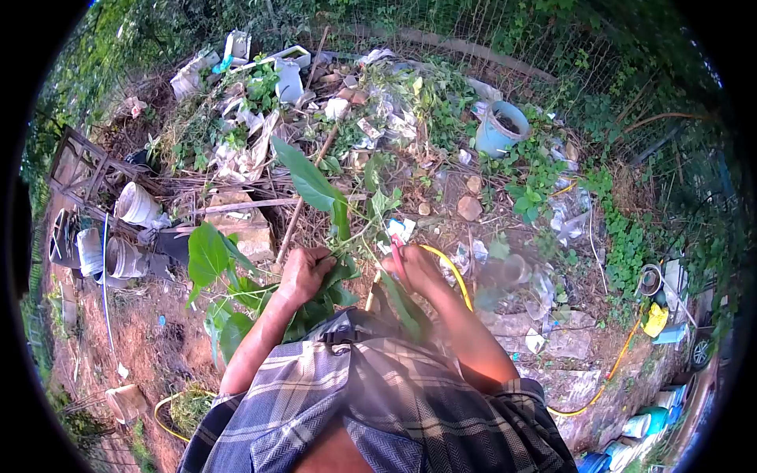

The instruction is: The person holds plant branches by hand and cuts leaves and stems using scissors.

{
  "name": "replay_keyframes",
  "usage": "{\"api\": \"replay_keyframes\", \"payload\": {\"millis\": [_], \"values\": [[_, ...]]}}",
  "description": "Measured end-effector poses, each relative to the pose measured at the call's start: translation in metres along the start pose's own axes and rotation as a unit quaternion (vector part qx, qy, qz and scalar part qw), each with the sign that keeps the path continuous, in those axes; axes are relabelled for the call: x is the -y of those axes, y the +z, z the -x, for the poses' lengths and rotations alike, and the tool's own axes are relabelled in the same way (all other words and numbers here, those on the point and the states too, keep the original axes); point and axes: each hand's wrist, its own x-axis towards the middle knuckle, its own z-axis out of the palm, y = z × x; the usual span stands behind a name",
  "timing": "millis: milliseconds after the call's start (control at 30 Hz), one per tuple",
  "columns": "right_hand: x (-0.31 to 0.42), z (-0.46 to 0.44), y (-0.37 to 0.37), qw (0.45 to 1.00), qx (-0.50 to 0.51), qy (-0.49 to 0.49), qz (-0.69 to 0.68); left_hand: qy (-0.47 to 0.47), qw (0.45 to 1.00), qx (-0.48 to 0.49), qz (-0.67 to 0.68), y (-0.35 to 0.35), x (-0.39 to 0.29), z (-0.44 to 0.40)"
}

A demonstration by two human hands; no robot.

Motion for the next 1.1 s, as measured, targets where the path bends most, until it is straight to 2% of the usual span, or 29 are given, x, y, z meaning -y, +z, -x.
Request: {"api": "replay_keyframes", "payload": {"millis": [67, 167, 233, 267, 300, 400, 433, 467, 533, 567, 600, 633, 733, 767, 867, 967, 1033, 1100], "values": [[0.004, -0.001, -0.006, 1.000, -0.010, -0.009, 0.005, 0.082, 0.996, -0.016, -0.020, 0.005, 0.004, -0.001], [0.003, 0.000, -0.010, 0.998, -0.035, -0.019, 0.056, 0.093, 0.995, 0.015, -0.037, 0.005, 0.001, -0.003], [-0.027, -0.010, -0.003, 0.989, -0.089, -0.072, 0.097, 0.106, 0.993, 0.029, -0.050, 0.007, -0.001, -0.007], [-0.044, -0.015, 0.001, 0.982, -0.115, -0.097, 0.116, 0.106, 0.992, 0.035, -0.051, 0.009, -0.001, -0.009], [-0.014, 0.002, -0.006, 0.992, -0.075, -0.031, 0.101, 0.107, 0.992, 0.041, -0.053, 0.011, 0.000, -0.010], [-0.022, 0.004, -0.003, 0.983, -0.141, -0.112, 0.042, 0.009, 0.996, 0.090, 0.027, 0.010, 0.007, -0.030], [-0.015, 0.005, -0.003, 0.983, -0.135, -0.127, 0.010, 0.036, 0.998, 0.044, 0.007, 0.015, 0.021, -0.043], [-0.007, 0.015, -0.007, 0.988, -0.121, -0.094, -0.013, -0.012, 0.999, 0.038, 0.000, 0.017, 0.036, -0.052], [0.030, 0.030, -0.020, 0.974, -0.109, 0.052, -0.193, -0.005, 0.997, -0.002, -0.074, 0.013, 0.057, -0.066], [0.036, 0.034, -0.027, 0.975, -0.116, 0.030, -0.189, 0.025, 0.998, -0.043, -0.036, 0.016, 0.071, -0.071], [0.041, 0.038, -0.032, 0.975, -0.122, 0.008, -0.186, 0.017, 0.998, -0.047, -0.032, 0.012, 0.069, -0.071], [0.056, 0.044, -0.037, 0.980, -0.102, 0.038, -0.169, 0.008, 0.998, -0.052, -0.028, 0.006, 0.063, -0.072], [0.041, 0.048, -0.033, 0.995, -0.005, -0.012, -0.100, -0.004, 0.998, -0.063, -0.007, -0.004, 0.046, -0.065], [0.032, 0.045, -0.021, 0.989, -0.012, -0.044, -0.143, -0.003, 0.998, -0.061, -0.004, -0.005, 0.043, -0.064], [0.041, 0.039, -0.015, 0.986, 0.064, 0.100, -0.118, -0.014, 0.998, -0.042, 0.035, -0.004, 0.023, -0.053], [0.039, 0.022, -0.009, 0.995, 0.047, 0.071, -0.059, -0.010, 0.999, -0.024, 0.022, -0.002, 0.003, -0.043], [0.019, 0.007, -0.005, 0.996, 0.058, 0.063, -0.024, -0.023, 0.999, -0.015, -0.042, -0.003, -0.016, -0.033], [0.015, -0.002, -0.004, 0.995, 0.076, 0.070, -0.011, 0.017, 0.998, -0.018, -0.051, 0.006, -0.006, -0.031]]}}
